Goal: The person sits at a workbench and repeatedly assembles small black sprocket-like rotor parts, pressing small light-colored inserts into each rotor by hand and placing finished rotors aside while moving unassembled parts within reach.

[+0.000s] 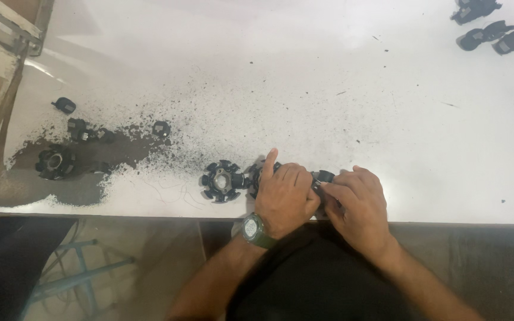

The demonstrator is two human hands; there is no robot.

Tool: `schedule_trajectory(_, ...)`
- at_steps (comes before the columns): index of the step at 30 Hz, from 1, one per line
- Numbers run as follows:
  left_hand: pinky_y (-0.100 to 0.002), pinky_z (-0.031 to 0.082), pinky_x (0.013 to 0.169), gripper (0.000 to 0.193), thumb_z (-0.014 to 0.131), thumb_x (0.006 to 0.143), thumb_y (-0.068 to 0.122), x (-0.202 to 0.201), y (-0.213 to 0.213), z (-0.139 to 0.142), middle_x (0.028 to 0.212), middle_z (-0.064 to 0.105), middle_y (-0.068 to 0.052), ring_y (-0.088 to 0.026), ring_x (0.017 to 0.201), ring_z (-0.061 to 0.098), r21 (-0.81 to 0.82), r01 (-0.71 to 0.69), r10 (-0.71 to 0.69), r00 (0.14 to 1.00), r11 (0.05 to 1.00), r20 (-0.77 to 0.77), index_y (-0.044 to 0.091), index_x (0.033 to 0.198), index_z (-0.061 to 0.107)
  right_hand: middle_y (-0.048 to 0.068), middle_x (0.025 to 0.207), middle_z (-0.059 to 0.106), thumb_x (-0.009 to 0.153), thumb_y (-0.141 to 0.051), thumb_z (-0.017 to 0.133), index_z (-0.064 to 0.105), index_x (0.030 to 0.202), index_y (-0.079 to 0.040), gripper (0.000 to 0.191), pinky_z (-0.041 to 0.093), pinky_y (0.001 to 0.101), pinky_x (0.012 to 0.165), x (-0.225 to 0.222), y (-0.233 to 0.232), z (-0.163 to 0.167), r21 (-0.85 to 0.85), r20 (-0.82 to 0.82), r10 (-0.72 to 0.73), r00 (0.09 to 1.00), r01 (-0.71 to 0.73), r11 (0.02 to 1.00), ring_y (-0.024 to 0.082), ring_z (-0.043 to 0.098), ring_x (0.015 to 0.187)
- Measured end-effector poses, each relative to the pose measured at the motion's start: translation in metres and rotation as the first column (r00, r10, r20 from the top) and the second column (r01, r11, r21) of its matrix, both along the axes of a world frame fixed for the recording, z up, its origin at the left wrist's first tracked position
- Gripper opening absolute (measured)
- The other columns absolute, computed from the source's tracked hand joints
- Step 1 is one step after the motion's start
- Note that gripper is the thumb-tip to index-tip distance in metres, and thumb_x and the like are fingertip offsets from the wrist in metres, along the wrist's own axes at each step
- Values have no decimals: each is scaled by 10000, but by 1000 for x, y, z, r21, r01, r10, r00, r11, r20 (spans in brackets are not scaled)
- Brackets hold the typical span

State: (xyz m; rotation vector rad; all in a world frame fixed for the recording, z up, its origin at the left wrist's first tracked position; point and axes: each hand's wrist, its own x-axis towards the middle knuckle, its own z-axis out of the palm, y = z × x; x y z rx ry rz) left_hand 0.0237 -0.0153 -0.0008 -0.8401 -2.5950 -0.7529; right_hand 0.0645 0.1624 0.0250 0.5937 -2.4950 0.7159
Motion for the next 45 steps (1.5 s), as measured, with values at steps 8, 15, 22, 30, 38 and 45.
schedule_trajectory(8, -627, 223, 1262, 246, 656, 845, 143, 5, -64, 70, 1308, 685, -150, -277, 1290, 620, 158, -71, 59, 995, 985, 78, 100, 1088, 645, 82, 977, 686, 868, -51, 787, 667, 1056, -79, 224, 477, 504, 1075, 4, 39, 18, 137, 73, -165, 984, 154, 979, 214, 650, 950)
schedule_trajectory(15, -610, 203, 1196, 924, 738, 693, 160, -5, -102, 92, 1530, 409, -258, -408, 1434, 398, -181, 186, -128, 948, 966, 290, 53, 1525, 350, 134, 1057, 692, 1046, -72, 765, 694, 1088, -20, 97, 499, 447, 1001, -3, 107, 10, 129, -33, -491, 871, 491, 862, 290, 646, 1022)
schedule_trajectory(22, -560, 274, 1175, 962, 842, 777, 470, 11, -46, 71, 1461, 482, -224, -377, 1373, 442, -117, 231, -166, 899, 966, 406, 41, 1505, 383, 136, 1203, 679, 1084, -41, 671, 562, 1234, -34, 186, 370, 505, 1266, 12, 90, 10, -197, -107, -292, 950, 268, 943, 260, 672, 1204)
schedule_trajectory(30, -520, 360, 1210, 686, 851, 763, 450, 23, -5, 68, 1496, 558, -155, -324, 1392, 533, 105, 246, -265, 929, 964, 257, 74, 1265, 574, 104, 1059, 711, 872, -59, 721, 619, 1082, -78, 235, 400, 566, 1177, 20, 38, 21, -141, 88, -71, 994, 83, 987, 280, 685, 1063)
schedule_trajectory(38, -554, 357, 1125, 398, 822, 800, 364, 16, 6, 79, 1355, 596, -189, -357, 1280, 558, 170, 194, -239, 922, 966, 306, 62, 1030, 701, 99, 1035, 699, 853, -57, 739, 613, 1076, -65, 256, 421, 544, 1151, 19, 32, 25, -160, 75, -93, 993, 104, 982, 330, 672, 1058)
schedule_trajectory(45, -491, 487, 1039, 131, 748, 880, 171, 20, 9, 76, 1223, 665, -127, -319, 1200, 637, 282, 70, -121, 979, 957, 165, 51, 892, 699, 79, 984, 696, 862, -45, 736, 610, 1056, -70, 233, 431, 545, 1171, 19, 26, 26, -167, 109, -95, 990, 113, 980, 307, 674, 1014)
